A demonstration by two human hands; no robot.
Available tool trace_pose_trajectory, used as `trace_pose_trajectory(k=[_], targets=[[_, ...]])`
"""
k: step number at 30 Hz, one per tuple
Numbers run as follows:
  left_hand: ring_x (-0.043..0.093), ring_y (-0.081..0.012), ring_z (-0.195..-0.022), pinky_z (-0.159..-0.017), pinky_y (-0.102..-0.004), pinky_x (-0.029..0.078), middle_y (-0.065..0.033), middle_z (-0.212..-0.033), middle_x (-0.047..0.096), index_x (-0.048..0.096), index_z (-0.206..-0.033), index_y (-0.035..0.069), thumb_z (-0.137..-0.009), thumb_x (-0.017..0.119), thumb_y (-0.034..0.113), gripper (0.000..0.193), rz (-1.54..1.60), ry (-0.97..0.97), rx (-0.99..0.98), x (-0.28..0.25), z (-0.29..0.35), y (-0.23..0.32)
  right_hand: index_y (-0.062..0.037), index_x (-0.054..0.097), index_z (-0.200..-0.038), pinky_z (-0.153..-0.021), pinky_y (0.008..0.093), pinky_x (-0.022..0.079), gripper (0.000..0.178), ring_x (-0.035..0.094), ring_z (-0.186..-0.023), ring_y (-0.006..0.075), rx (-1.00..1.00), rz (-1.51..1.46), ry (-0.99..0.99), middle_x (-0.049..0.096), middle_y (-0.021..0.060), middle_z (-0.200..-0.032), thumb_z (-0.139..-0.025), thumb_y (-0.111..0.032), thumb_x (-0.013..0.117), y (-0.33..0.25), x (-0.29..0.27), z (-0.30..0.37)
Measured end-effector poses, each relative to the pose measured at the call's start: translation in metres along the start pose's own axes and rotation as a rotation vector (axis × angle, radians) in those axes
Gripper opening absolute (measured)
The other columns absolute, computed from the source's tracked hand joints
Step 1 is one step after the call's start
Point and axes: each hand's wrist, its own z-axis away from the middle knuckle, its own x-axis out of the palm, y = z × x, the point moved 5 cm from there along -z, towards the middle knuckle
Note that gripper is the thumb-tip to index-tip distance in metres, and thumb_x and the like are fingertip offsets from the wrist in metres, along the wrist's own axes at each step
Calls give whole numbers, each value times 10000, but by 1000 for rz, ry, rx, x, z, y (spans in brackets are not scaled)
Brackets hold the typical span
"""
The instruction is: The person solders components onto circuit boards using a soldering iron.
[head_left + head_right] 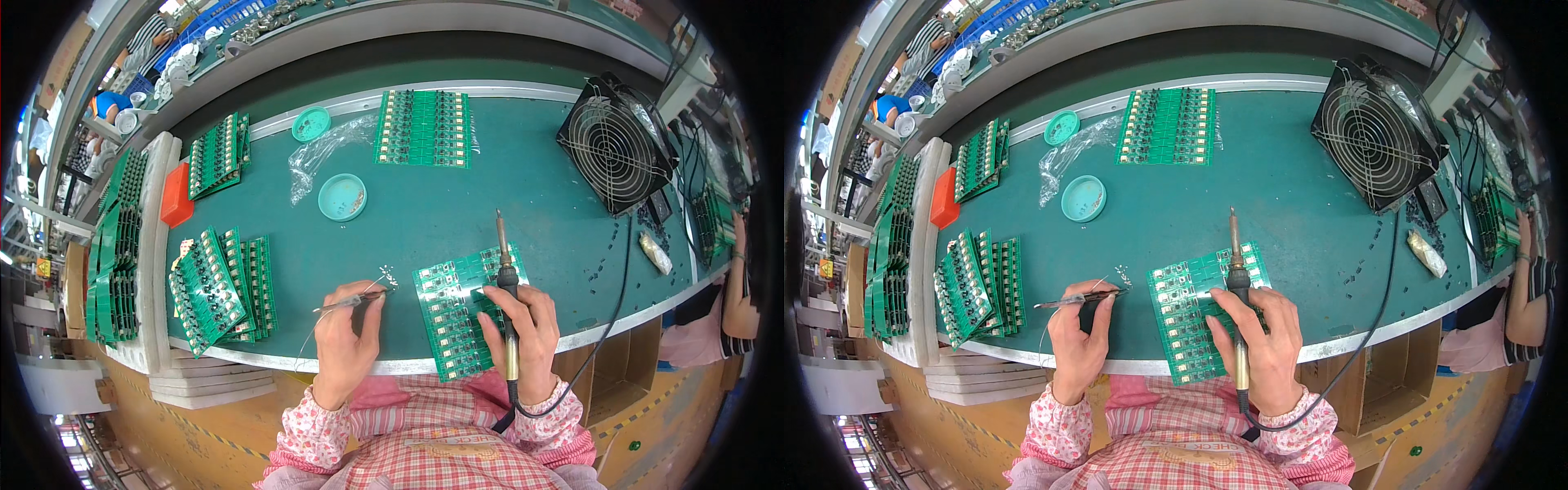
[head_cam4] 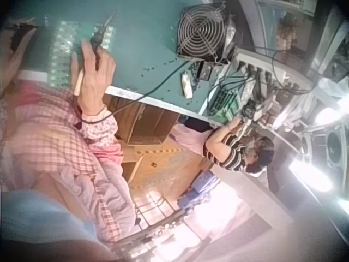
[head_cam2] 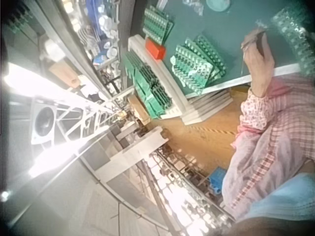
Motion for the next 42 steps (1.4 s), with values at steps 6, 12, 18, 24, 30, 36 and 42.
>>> trace_pose_trajectory(k=[6,12,18,24,30,36,42], targets=[[652,-303,-920,-816,-370,500,-119,-1019,704,667,-1004,9,-844,690,-56,174,-1,5,-31,1,1,0,-137,707,-1175,-834,423,507,469,614,-953,320,0,2,-5,590,113,-1006,-728,-65,830,-1,-1,0],[662,-287,-903,-805,-354,509,-116,-1023,697,663,-1022,3,-874,678,-37,154,-59,-15,40,2,-2,1,-135,707,-1172,-836,425,507,462,614,-953,323,-3,4,-2,591,115,-1009,-731,-64,827,0,0,1],[646,-309,-918,-824,-376,495,-109,-1030,703,676,-1001,14,-846,694,-41,165,-45,-16,4,2,-1,-1,-133,709,-1161,-838,424,507,448,615,-949,317,-4,2,1,596,107,-996,-734,-61,823,-1,1,0],[652,-302,-910,-817,-366,499,-117,-1017,702,669,-1005,5,-864,674,-43,150,-61,-14,28,2,-1,2,-131,709,-1159,-838,422,507,446,617,-938,315,-14,4,7,599,106,-982,-733,-60,823,-2,-1,0],[653,-295,-910,-808,-358,499,-123,-1006,700,662,-1021,4,-883,654,-42,145,-105,-10,114,2,-1,8,-131,715,-1149,-830,417,509,439,618,-936,311,-17,0,25,597,105,-981,-731,-54,822,0,-1,1],[666,-289,-897,-793,-354,511,-126,-1002,700,670,-996,-3,-882,655,-48,123,-67,-7,116,2,2,12,-116,729,-1122,-773,388,515,428,614,-893,296,-4,-103,76,588,108,-951,-716,-19,824,0,-10,3],[694,-256,-850,-745,-322,541,-127,-1004,705,681,-1004,-15,-866,670,-68,148,81,-63,100,15,12,25,-108,725,-1129,-715,370,510,427,609,-840,285,0,-135,86,589,114,-934,-725,-11,821,2,-19,16]])
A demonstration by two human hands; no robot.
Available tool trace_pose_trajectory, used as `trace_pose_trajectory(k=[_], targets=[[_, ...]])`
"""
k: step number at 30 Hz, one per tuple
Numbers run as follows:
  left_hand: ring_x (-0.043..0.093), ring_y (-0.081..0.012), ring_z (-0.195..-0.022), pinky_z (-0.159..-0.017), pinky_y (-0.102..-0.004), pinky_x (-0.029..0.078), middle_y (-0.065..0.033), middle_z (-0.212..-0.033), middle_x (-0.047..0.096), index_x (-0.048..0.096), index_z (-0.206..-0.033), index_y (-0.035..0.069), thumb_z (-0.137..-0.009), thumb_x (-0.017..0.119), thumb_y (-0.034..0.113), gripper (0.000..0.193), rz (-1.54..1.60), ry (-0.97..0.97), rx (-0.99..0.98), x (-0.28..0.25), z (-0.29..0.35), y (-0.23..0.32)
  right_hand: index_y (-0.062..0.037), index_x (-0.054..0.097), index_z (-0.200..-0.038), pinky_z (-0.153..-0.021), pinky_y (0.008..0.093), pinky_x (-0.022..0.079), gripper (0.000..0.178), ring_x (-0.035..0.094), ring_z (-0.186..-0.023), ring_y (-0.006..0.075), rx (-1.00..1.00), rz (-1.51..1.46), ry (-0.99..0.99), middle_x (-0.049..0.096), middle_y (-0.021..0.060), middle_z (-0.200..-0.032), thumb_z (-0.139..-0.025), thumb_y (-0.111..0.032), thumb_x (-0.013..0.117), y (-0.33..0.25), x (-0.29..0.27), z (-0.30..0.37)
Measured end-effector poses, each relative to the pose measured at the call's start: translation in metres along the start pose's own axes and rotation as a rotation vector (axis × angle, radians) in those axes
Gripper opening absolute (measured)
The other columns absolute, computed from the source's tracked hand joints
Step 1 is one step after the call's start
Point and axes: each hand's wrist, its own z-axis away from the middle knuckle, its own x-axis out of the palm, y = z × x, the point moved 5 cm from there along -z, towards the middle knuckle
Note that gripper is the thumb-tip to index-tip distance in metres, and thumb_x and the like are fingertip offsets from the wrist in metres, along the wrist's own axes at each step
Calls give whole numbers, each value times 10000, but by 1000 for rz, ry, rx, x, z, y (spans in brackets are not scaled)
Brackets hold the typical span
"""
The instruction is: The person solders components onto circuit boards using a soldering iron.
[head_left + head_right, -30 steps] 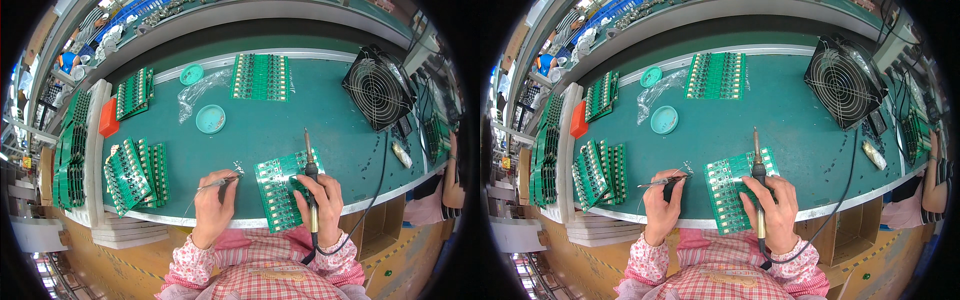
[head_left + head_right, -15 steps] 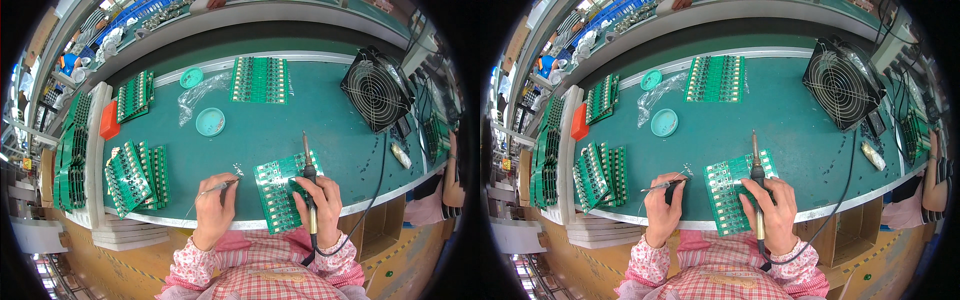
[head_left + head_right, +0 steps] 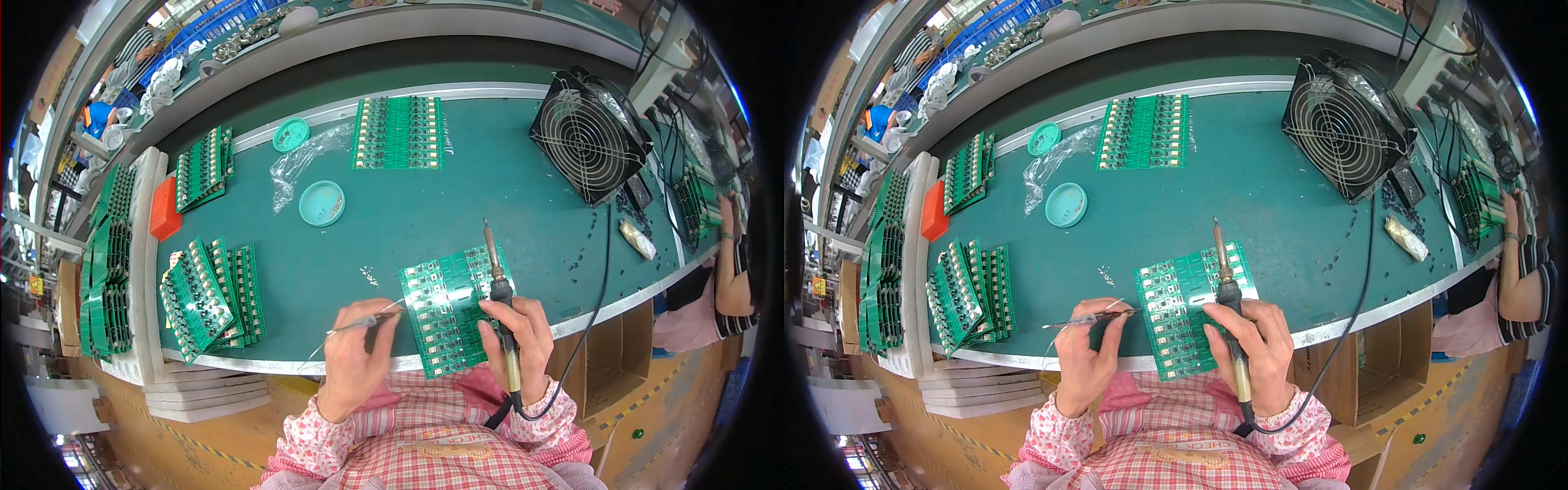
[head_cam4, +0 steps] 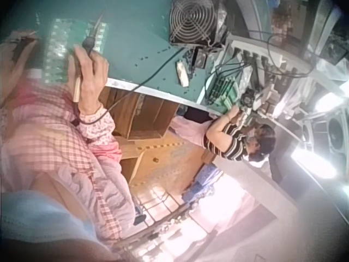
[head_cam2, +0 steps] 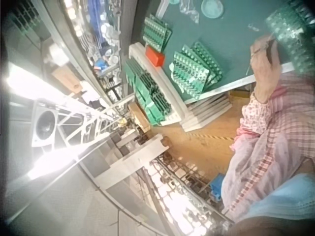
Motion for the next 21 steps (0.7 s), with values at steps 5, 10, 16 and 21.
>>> trace_pose_trajectory(k=[5,10,16,21], targets=[[697,-257,-857,-748,-320,543,-136,-1006,706,692,-1009,-18,-862,673,-74,159,30,-57,7,12,2,2,-111,718,-1145,-712,370,510,440,610,-846,281,36,48,-3,593,117,-947,-728,-15,818,1,1,2],[686,-275,-880,-765,-339,538,-135,-1004,706,666,-1039,-6,-849,679,-74,202,16,-60,39,16,1,3,-115,714,-1154,-723,372,509,452,612,-859,283,26,77,-20,594,116,-960,-726,-21,820,3,4,2],[672,-290,-894,-786,-355,522,-131,-1002,703,655,-1039,14,-840,679,-74,218,-16,-59,78,17,1,5,-118,714,-1154,-748,378,509,453,615,-883,291,35,76,-33,590,116,-962,-724,-21,820,3,4,2],[665,-293,-873,-773,-362,516,-127,-998,703,657,-1029,19,-835,683,-74,217,-35,-56,100,18,0,7,-120,716,-1151,-760,377,509,457,616,-902,297,3,79,-18,587,118,-964,-719,-15,820,1,2,3]])
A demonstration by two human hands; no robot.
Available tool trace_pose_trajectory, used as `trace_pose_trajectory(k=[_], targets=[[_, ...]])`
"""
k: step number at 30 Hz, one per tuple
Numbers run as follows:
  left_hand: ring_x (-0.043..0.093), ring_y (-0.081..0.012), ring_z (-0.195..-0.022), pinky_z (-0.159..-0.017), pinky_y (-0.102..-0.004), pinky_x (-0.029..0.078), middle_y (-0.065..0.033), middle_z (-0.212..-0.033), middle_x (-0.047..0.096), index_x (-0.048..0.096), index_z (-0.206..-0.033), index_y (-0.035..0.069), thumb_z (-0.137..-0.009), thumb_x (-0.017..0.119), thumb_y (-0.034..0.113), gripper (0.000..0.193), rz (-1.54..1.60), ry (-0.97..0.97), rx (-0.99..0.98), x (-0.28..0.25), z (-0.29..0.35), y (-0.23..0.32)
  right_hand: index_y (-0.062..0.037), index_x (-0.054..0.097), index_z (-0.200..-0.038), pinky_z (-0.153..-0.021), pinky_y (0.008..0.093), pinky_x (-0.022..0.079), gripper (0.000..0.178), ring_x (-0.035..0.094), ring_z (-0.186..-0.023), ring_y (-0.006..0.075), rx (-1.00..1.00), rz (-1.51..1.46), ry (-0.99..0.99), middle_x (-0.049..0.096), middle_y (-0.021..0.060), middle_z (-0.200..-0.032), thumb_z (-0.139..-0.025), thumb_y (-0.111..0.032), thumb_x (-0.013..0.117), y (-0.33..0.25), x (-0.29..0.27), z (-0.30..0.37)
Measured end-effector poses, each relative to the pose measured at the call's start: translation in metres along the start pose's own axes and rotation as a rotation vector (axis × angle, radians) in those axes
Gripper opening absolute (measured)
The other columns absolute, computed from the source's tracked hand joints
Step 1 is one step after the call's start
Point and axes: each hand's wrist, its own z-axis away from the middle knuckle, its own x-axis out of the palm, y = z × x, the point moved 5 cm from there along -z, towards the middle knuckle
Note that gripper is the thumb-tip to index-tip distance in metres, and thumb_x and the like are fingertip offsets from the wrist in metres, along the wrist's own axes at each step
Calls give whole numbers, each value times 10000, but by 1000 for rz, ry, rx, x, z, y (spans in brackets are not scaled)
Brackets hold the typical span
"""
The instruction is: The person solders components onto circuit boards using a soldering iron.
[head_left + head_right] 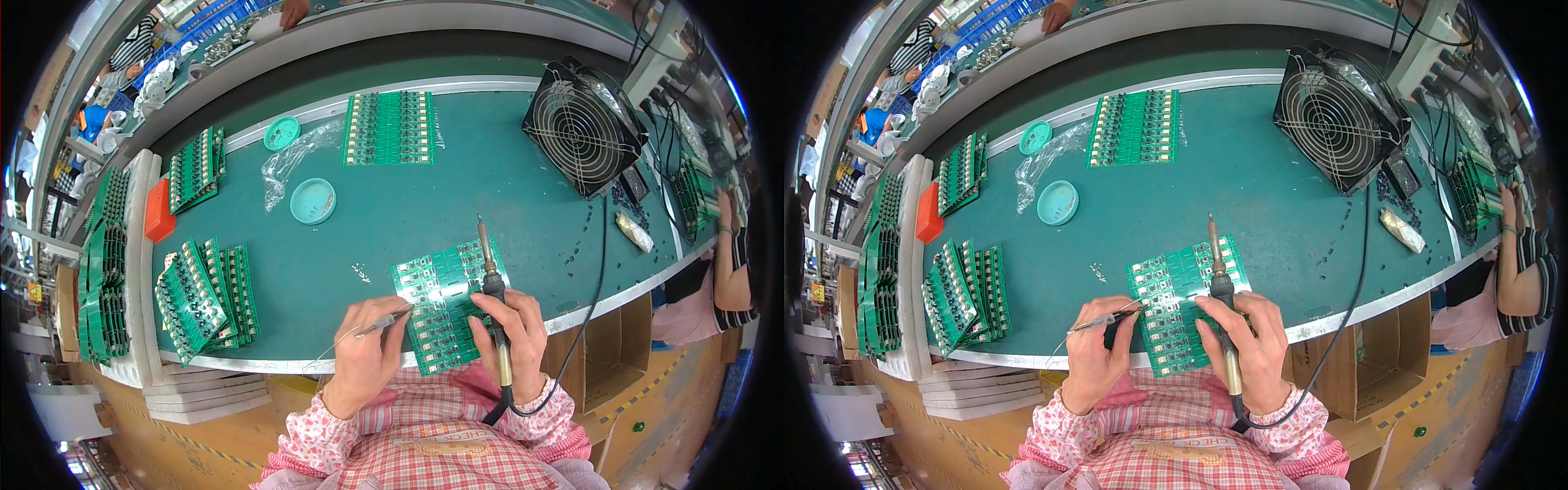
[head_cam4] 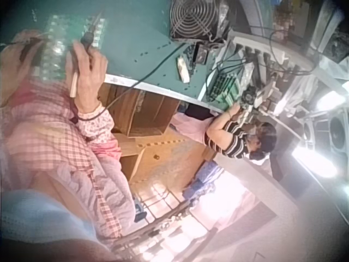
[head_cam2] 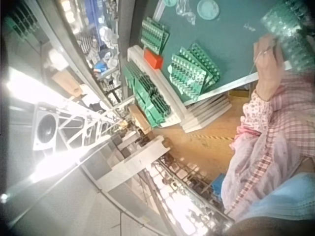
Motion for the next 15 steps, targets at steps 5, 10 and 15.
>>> trace_pose_trajectory(k=[5,10,15], targets=[[659,-294,-861,-761,-366,513,-122,-996,702,658,-1030,20,-829,691,-71,224,-19,-3,0,0,0,1,-81,709,-1119,-703,350,516,414,633,-814,271,-20,-70,22,608,97,-869,-727,-1,813,-6,-7,2],[656,-295,-858,-757,-368,512,-123,-1002,701,657,-1040,26,-825,696,-72,240,-9,-9,-8,-1,-1,0,7,639,-1012,-578,298,519,165,667,-609,192,56,-425,39,726,93,-724,-860,-8,699,-7,-12,8],[657,-299,-866,-759,-370,513,-126,-1003,700,656,-1043,26,-829,693,-69,237,-3,-8,-9,-1,-1,0,20,628,-989,-530,286,531,122,672,-570,165,87,-703,69,717,94,-672,-918,-80,630,-6,-14,15]])
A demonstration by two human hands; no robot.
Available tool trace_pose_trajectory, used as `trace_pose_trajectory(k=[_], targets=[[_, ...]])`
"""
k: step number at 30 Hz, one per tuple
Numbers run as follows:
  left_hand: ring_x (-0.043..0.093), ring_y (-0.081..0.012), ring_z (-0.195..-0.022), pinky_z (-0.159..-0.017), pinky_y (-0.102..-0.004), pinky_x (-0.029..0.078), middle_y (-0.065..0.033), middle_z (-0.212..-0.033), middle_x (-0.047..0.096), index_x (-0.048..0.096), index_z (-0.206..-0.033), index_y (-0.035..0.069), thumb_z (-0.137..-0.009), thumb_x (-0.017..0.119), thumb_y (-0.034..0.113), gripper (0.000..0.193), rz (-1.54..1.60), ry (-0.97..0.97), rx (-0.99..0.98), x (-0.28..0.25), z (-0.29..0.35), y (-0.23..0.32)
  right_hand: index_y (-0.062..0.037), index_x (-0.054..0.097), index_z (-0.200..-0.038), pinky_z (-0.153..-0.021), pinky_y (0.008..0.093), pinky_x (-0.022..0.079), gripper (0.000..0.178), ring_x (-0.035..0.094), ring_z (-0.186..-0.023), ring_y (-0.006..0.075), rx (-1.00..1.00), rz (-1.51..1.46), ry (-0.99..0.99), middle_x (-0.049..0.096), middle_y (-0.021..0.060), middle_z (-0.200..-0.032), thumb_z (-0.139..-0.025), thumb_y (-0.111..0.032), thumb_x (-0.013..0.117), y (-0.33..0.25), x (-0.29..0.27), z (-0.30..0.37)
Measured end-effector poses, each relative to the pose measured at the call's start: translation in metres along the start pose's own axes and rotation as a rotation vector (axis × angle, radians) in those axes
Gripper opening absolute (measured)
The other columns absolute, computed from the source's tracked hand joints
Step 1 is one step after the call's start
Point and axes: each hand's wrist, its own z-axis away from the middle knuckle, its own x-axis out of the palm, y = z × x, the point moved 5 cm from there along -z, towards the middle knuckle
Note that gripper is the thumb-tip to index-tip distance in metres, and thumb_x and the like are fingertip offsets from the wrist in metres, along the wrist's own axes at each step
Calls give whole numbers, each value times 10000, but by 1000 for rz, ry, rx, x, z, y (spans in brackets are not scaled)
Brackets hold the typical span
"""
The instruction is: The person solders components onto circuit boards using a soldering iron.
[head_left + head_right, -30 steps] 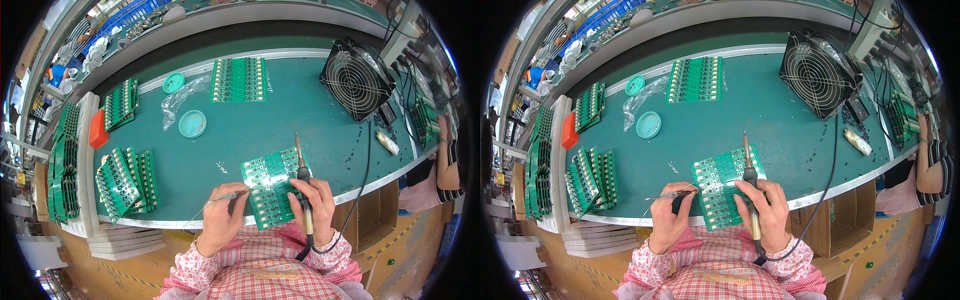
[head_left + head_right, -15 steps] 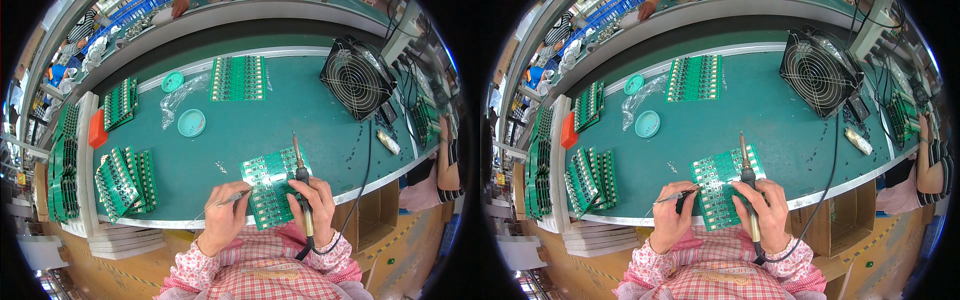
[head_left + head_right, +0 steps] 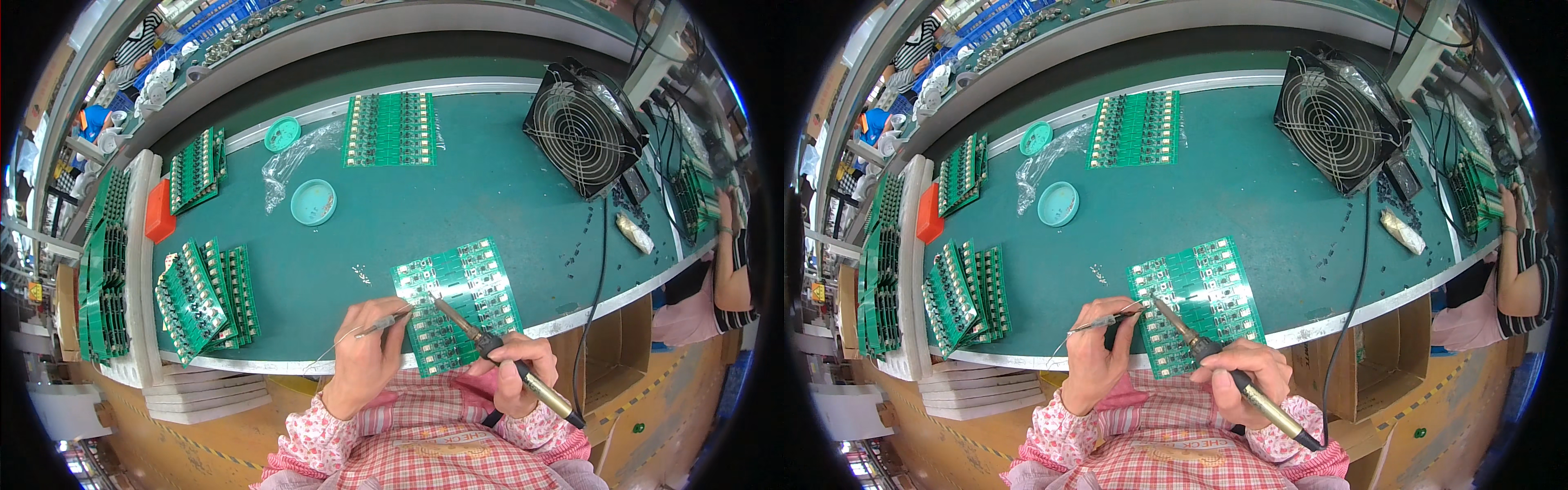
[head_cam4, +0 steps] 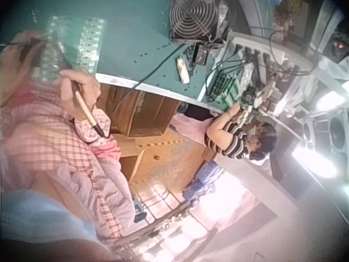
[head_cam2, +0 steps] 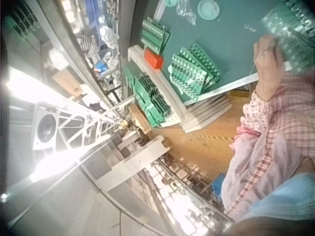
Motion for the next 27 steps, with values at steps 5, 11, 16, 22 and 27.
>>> trace_pose_trajectory(k=[5,11,16,22,27], targets=[[657,-303,-874,-764,-373,514,-128,-1005,700,660,-1044,24,-832,690,-67,233,-3,-5,3,0,0,1,4,629,-992,-554,295,553,121,690,-598,176,7,-4,-77,727,100,-692,-921,-93,642,-3,5,-2],[656,-306,-875,-771,-377,514,-131,-1010,700,660,-1046,18,-831,690,-65,232,1,-7,-4,-1,0,1,-9,632,-993,-558,300,553,116,698,-617,176,39,3,-81,732,94,-703,-927,-103,645,-5,6,-2],[655,-316,-879,-782,-377,513,-134,-1014,699,663,-1047,21,-827,693,-60,236,1,-2,-13,-1,0,0,-10,634,-986,-563,299,548,112,702,-619,174,41,10,-104,731,88,-696,-924,-103,649,-3,6,-4],[659,-309,-892,-789,-375,514,-126,-1014,703,666,-1037,29,-830,684,-65,228,-14,-16,-11,0,1,-1,-11,647,-966,-571,273,538,99,700,-586,147,199,109,-89,704,40,-624,-875,-48,658,13,7,2],[659,-305,-892,-786,-374,514,-125,-1014,703,667,-1039,29,-831,685,-63,228,12,-7,-23,0,0,1,-9,655,-941,-572,276,550,78,716,-602,157,231,88,-111,708,58,-644,-877,-52,663,16,10,0]])
